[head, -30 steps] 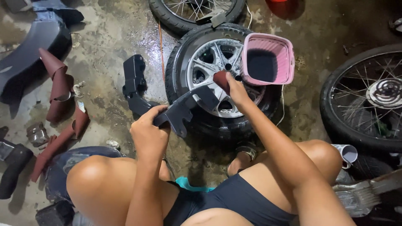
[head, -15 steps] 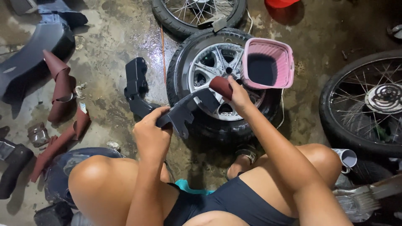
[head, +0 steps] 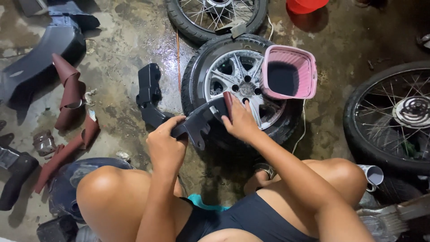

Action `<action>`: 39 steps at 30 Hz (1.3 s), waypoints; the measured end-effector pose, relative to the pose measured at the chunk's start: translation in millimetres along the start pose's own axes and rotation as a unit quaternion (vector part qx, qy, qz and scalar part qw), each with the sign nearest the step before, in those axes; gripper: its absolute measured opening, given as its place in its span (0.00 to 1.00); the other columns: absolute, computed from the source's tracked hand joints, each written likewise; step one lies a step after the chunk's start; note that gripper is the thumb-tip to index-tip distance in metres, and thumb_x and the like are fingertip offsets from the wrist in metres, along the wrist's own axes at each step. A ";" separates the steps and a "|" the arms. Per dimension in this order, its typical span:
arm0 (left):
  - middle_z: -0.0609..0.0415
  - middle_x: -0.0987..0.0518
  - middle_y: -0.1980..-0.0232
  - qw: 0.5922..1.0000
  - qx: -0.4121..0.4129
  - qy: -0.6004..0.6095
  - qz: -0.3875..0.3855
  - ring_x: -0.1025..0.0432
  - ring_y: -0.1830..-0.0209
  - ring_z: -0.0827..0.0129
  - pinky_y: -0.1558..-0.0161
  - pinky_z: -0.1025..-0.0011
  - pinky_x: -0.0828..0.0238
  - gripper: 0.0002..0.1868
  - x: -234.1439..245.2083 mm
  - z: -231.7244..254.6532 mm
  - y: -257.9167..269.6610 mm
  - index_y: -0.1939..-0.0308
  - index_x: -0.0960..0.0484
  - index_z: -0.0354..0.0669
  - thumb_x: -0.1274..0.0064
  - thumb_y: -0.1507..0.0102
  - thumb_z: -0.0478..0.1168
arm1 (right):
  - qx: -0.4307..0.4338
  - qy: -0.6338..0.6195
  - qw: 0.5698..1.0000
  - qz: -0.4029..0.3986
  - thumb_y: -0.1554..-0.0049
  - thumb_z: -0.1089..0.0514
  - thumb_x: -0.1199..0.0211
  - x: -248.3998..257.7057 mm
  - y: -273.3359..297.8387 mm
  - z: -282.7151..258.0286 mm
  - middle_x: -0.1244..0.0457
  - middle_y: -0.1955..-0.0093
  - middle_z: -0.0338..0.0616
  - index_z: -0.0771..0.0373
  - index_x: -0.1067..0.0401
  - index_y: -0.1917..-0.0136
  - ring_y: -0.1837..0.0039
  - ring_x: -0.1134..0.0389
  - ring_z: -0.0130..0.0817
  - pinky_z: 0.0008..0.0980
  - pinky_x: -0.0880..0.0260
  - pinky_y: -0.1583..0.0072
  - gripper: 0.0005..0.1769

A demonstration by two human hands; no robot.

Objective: The person sits on the floor and sands a black plastic motorcycle part using a sanding block. They repeatedly rub the sanding block over the surface and edges of the part, occasionally dipping the block into a pink container of water.

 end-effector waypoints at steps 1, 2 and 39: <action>0.51 0.13 0.58 1.000 0.000 0.000 0.001 0.20 0.54 0.45 0.51 0.54 0.22 0.20 0.7 2.2 0.4 0.53 0.10 0.59 0.39 0.47 0.32 | 0.001 0.000 1.000 0.000 0.41 0.51 0.40 -5.2 0.9 2.3 0.45 0.24 0.70 0.78 0.45 0.24 0.22 0.45 0.58 0.66 0.58 0.24 0.40; 0.52 0.13 0.57 1.000 0.001 0.002 -0.001 0.20 0.54 0.46 0.50 0.54 0.22 0.21 0.9 3.9 0.8 0.53 0.10 0.59 0.39 0.47 0.32 | 0.003 0.020 1.000 -0.024 0.43 0.50 0.38 -15.1 1.9 4.5 0.50 0.21 0.68 0.76 0.50 0.22 0.20 0.50 0.57 0.67 0.60 0.23 0.45; 0.58 0.13 0.57 1.000 0.006 -0.008 -0.019 0.19 0.54 0.52 0.50 0.59 0.21 0.21 -7.0 -4.2 2.7 0.52 0.11 0.60 0.40 0.45 0.31 | -0.031 0.200 0.966 -0.161 0.49 0.47 0.29 -45.1 34.2 -16.6 0.73 0.14 0.65 0.78 0.64 0.20 0.14 0.75 0.56 0.64 0.71 0.22 0.63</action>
Point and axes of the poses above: each hand's wrist, its own y-axis away from the middle knuckle, its own x-axis out of the back of the hand, z = x × y, the point moved 9 cm from there along -y, towards the middle knuckle
